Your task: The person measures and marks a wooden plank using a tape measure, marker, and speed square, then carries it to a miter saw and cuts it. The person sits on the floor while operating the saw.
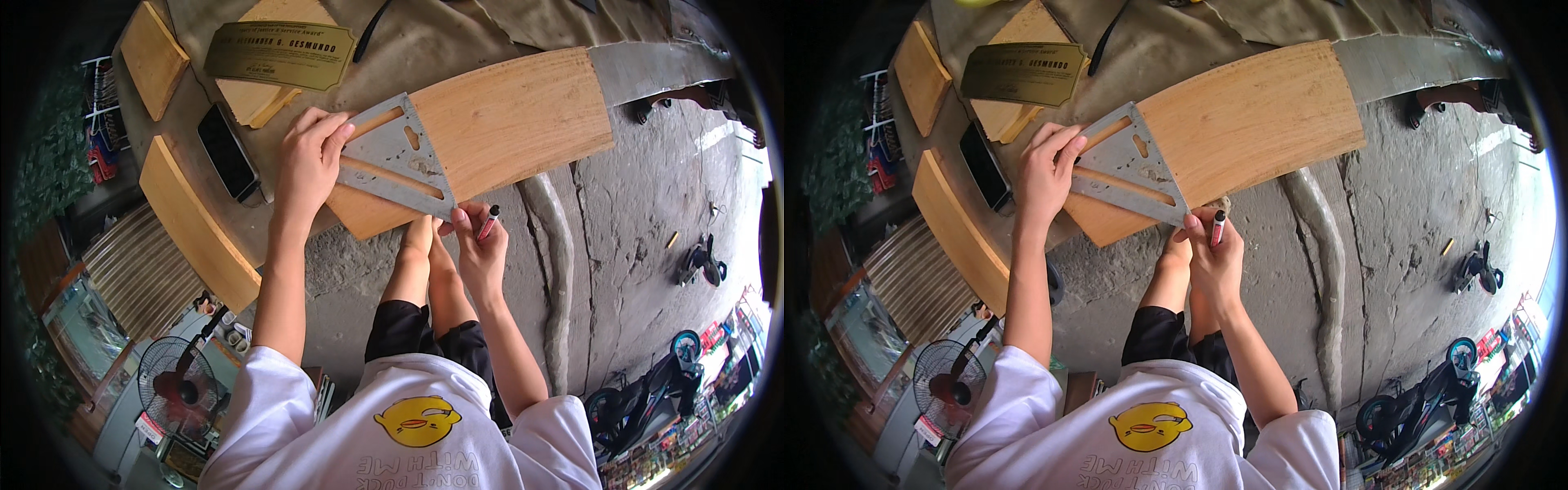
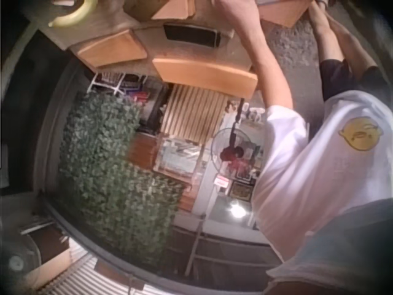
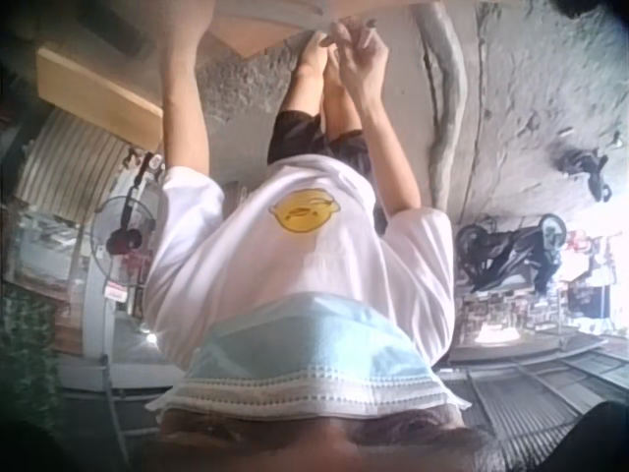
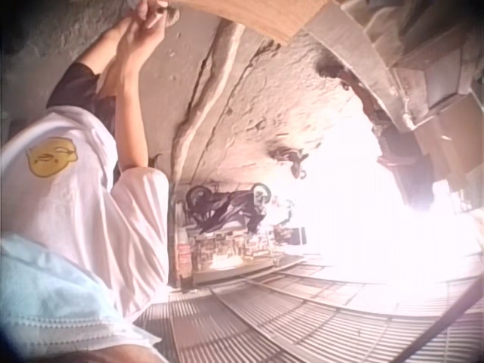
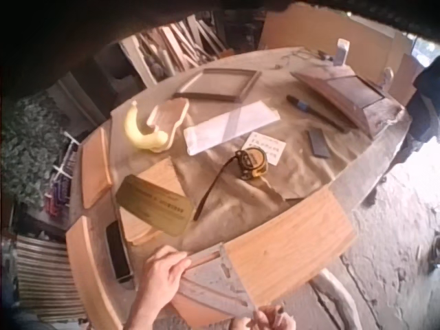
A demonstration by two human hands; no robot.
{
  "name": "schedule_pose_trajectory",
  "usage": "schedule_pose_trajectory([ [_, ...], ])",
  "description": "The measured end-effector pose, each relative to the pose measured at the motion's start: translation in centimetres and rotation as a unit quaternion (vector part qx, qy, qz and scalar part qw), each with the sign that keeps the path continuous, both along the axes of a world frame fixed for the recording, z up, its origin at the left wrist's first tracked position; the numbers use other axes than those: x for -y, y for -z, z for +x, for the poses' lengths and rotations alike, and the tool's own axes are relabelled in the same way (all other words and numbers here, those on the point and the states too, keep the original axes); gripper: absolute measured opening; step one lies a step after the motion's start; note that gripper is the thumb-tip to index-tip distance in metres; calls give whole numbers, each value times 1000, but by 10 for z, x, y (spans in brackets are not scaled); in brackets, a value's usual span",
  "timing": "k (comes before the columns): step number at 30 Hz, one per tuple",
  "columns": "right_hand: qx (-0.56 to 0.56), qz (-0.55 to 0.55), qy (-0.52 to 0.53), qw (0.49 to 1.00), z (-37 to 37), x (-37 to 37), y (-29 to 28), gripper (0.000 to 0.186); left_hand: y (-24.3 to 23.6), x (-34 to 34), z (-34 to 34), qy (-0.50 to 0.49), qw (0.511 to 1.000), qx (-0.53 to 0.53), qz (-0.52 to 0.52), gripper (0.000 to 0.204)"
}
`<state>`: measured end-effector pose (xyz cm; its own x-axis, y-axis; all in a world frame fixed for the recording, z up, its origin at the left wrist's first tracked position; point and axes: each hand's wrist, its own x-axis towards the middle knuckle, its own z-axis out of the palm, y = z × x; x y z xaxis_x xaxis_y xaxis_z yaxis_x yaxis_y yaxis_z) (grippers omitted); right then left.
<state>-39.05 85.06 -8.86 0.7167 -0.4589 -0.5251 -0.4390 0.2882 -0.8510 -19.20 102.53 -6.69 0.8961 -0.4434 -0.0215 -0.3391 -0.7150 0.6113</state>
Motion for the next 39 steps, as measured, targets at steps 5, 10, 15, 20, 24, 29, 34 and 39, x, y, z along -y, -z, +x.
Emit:
schedule_pose_trajectory([
  [5, -2, -16, -1, 1000, -6, -1, 6, 21, -1, 16, -5, 5, 999, 28, -17, 20],
  [10, -23, -44, -7, 999, -6, -2, 5, 22, 13, 25, -13, -40, 996, 77, -9, 19],
  [15, -38, -57, -25, 997, -5, 2, 1, 21, 24, 27, -16, -56, 990, 133, 9, 17],
  [20, -50, -62, -38, 996, -6, 4, 1, 21, 29, 24, -15, -43, 985, 163, 26, 16],
  [24, -55, -60, -45, 996, -5, 5, 0, 21, 29, 24, -14, -37, 984, 173, 31, 16],
  [29, -49, -62, -56, 995, -5, 7, 1, 21, 31, 24, -14, -37, 984, 175, 28, 16],
  [34, -17, -79, -57, 995, -3, 8, 1, 21, 28, 25, -14, -37, 983, 176, 35, 16],
  [39, -20, -66, -56, 996, -6, 8, 0, 20, 31, 21, -17, -18, 982, 187, 36, 28],
])
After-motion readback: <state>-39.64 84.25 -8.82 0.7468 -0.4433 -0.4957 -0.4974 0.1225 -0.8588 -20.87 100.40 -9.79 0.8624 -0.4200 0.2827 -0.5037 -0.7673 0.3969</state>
